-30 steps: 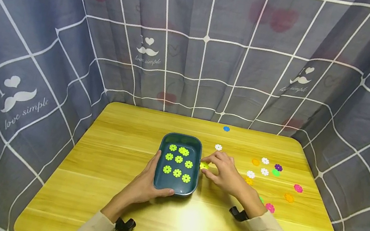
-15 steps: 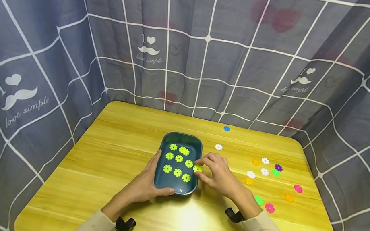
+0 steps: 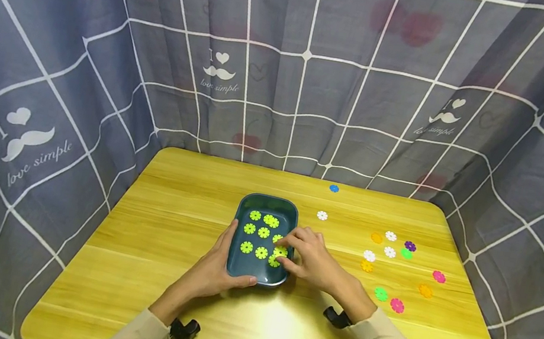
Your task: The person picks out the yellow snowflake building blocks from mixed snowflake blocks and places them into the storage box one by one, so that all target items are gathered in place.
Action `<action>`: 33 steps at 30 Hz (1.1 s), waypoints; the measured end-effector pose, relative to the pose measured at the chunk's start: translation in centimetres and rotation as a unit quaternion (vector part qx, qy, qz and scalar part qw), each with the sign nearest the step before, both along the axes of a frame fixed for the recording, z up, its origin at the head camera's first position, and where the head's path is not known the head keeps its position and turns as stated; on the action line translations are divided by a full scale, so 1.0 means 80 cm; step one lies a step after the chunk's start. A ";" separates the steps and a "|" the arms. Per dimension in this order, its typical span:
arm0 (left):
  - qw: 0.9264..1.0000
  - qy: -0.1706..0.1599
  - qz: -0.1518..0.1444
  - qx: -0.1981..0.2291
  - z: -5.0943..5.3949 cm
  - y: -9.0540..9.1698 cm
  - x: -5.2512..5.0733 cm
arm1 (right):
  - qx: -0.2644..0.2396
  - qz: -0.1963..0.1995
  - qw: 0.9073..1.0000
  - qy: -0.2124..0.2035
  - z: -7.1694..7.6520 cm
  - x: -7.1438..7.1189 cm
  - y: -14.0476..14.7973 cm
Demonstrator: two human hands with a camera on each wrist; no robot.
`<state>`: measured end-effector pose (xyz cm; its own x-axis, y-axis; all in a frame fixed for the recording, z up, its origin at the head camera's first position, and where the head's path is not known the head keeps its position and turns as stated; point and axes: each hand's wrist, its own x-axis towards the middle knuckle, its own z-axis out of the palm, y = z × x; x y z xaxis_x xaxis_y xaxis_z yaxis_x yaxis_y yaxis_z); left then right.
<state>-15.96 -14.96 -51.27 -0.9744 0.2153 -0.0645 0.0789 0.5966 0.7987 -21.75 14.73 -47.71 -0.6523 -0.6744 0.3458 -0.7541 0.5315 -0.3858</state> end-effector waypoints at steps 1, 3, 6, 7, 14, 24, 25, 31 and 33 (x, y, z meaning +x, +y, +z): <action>1.000 0.001 0.000 0.001 0.000 0.000 0.000 | 0.001 0.002 1.000 0.000 0.000 0.001 -0.002; 1.000 0.002 -0.001 0.000 0.000 0.000 -0.001 | 0.002 0.008 1.000 0.002 0.000 0.002 -0.005; 1.000 0.002 -0.002 -0.001 0.000 0.000 -0.001 | 0.000 0.020 1.000 0.006 0.001 0.005 -0.011; 1.000 0.002 -0.003 -0.001 0.000 0.000 0.000 | 0.001 0.022 1.000 0.008 0.001 0.006 -0.012; 1.000 -0.004 0.001 -0.003 0.000 0.000 0.000 | 0.002 0.032 0.999 0.007 0.000 0.010 -0.020; 1.000 -0.002 0.001 -0.001 0.000 0.001 0.000 | 0.007 0.035 0.999 -0.005 -0.002 0.011 -0.023; 1.000 -0.001 0.001 -0.002 0.000 0.001 0.000 | 0.006 0.035 0.999 -0.004 -0.001 0.011 -0.023; 1.000 0.001 0.002 -0.002 -0.001 0.001 0.000 | 0.001 0.040 0.999 -0.001 -0.001 0.013 -0.024; 1.000 0.000 0.003 -0.002 0.000 0.001 0.000 | 0.000 0.041 0.999 -0.008 -0.001 0.013 -0.024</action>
